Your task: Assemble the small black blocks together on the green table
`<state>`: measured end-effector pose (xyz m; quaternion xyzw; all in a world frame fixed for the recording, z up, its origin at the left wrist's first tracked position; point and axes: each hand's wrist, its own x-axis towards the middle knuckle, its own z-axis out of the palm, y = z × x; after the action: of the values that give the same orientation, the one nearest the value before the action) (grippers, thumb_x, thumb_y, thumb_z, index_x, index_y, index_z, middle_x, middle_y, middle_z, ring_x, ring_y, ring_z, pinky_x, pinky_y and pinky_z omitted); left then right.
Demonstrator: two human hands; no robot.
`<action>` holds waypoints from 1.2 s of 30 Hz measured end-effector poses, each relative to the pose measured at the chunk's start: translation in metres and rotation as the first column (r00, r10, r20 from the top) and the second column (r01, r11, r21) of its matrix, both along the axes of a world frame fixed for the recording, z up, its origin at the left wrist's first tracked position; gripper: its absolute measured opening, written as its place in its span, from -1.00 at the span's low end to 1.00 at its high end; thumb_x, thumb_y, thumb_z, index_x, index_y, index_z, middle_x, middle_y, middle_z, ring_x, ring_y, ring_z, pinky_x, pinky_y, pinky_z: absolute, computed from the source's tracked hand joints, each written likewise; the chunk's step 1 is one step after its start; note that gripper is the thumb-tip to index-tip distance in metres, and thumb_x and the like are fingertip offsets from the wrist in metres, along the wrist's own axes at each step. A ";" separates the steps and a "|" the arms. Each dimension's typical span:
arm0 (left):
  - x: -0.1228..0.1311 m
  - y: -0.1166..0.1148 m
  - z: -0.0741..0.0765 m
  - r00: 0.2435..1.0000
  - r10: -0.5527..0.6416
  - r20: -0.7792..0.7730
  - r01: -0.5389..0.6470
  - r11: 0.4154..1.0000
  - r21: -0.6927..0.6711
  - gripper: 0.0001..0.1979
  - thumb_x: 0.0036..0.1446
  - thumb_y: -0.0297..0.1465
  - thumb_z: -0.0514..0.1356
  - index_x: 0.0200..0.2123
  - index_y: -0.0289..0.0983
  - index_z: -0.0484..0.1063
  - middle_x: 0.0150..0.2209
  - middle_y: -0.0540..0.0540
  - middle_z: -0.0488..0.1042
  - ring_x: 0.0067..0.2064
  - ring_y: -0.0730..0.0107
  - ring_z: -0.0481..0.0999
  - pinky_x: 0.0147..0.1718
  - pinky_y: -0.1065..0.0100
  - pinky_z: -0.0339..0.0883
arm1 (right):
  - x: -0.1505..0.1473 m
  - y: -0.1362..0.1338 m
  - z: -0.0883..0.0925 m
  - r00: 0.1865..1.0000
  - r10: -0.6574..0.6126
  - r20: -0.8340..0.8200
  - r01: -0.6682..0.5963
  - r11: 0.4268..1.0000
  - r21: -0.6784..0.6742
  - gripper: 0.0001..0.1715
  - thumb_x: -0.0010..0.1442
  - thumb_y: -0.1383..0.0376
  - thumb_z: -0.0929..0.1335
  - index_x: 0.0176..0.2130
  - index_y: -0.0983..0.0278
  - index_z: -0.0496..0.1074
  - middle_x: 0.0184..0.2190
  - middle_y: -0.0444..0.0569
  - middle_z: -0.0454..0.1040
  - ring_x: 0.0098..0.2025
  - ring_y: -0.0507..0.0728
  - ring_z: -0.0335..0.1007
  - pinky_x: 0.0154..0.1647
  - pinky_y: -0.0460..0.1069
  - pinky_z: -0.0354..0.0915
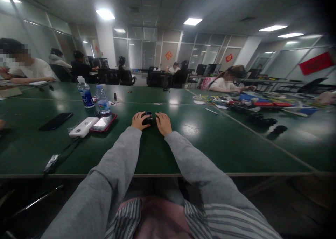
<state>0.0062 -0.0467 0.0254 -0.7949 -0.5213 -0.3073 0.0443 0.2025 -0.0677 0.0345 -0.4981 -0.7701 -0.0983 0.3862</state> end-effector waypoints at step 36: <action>0.005 -0.003 0.009 0.998 -0.040 0.043 0.040 0.999 0.015 -0.48 -0.06 -0.07 0.24 0.00 -0.02 0.37 0.14 -0.06 0.22 0.17 0.10 0.12 0.07 0.08 0.08 | 0.017 0.040 -0.029 0.975 0.034 -0.220 -0.099 0.950 -0.295 -0.46 0.28 0.20 0.08 0.17 0.34 0.16 0.19 0.13 0.15 0.24 0.09 0.03 0.24 0.09 0.04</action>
<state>0.0114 -0.0498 0.0347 -0.7980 -0.5039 -0.3291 0.0324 0.2198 -0.0278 0.0059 -0.5328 -0.7469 0.0884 0.3879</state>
